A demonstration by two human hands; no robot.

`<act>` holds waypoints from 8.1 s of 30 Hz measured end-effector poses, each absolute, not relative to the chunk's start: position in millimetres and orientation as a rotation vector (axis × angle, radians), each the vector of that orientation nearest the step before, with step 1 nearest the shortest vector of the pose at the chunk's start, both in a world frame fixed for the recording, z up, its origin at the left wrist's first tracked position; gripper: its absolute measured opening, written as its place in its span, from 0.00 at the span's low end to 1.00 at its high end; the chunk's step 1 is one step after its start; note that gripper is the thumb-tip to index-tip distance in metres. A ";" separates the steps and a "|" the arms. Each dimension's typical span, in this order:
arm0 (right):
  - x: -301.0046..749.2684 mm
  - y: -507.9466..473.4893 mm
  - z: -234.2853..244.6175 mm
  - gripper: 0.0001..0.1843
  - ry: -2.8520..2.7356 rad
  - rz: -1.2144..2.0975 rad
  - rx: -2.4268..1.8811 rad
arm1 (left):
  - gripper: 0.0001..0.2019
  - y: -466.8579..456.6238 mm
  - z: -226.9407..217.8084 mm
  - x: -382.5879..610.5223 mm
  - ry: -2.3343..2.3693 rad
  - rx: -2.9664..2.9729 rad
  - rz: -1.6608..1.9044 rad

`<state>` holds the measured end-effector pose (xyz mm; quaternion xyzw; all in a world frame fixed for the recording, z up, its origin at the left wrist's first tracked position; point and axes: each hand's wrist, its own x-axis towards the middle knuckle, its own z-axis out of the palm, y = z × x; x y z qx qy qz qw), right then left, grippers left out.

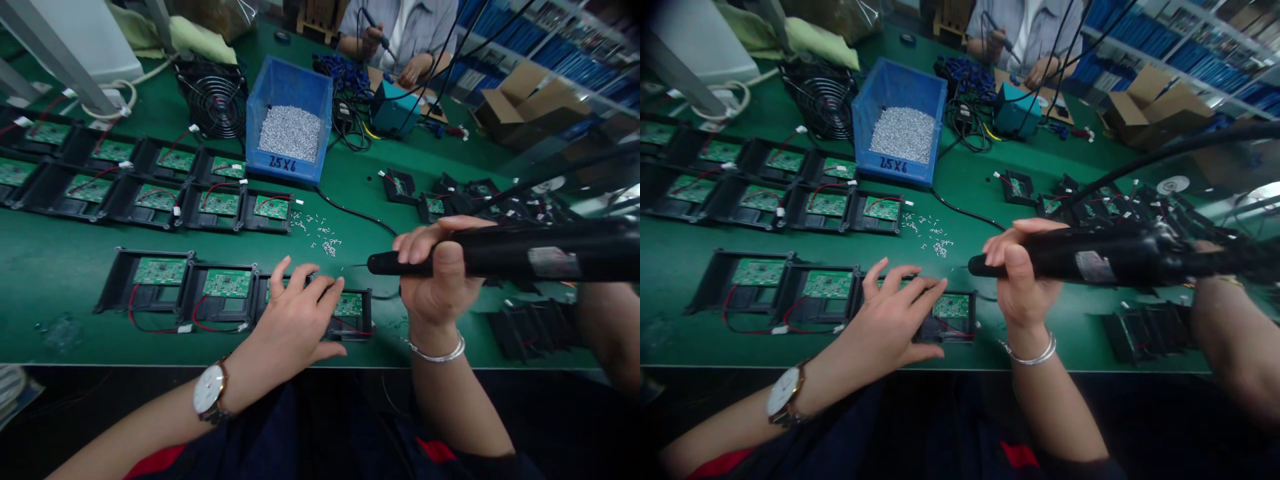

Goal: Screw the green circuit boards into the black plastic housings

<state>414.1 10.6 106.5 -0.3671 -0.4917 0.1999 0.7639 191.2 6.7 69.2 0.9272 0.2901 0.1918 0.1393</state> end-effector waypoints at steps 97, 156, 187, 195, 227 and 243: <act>313.3 -10.5 117.1 0.15 -1.276 0.818 -0.781 | 0.16 33.9 62.1 123.2 1.233 2.434 0.624; 322.4 17.1 173.5 0.17 -0.959 0.487 -0.880 | 0.03 36.6 79.6 142.4 1.257 2.439 0.995; 322.4 8.2 174.3 0.16 -0.981 0.545 -0.885 | 0.04 35.9 78.3 130.6 1.142 2.764 0.940; 324.7 2.0 166.6 0.17 -1.117 0.692 -0.786 | 0.05 34.7 76.1 127.4 1.029 2.735 0.868; 303.4 5.1 121.9 0.21 -1.294 0.913 -0.690 | 0.33 27.2 58.0 130.1 1.157 2.598 0.569; 300.0 4.9 127.9 0.20 -1.224 0.838 -0.763 | 0.34 27.4 55.1 128.1 1.160 2.618 0.606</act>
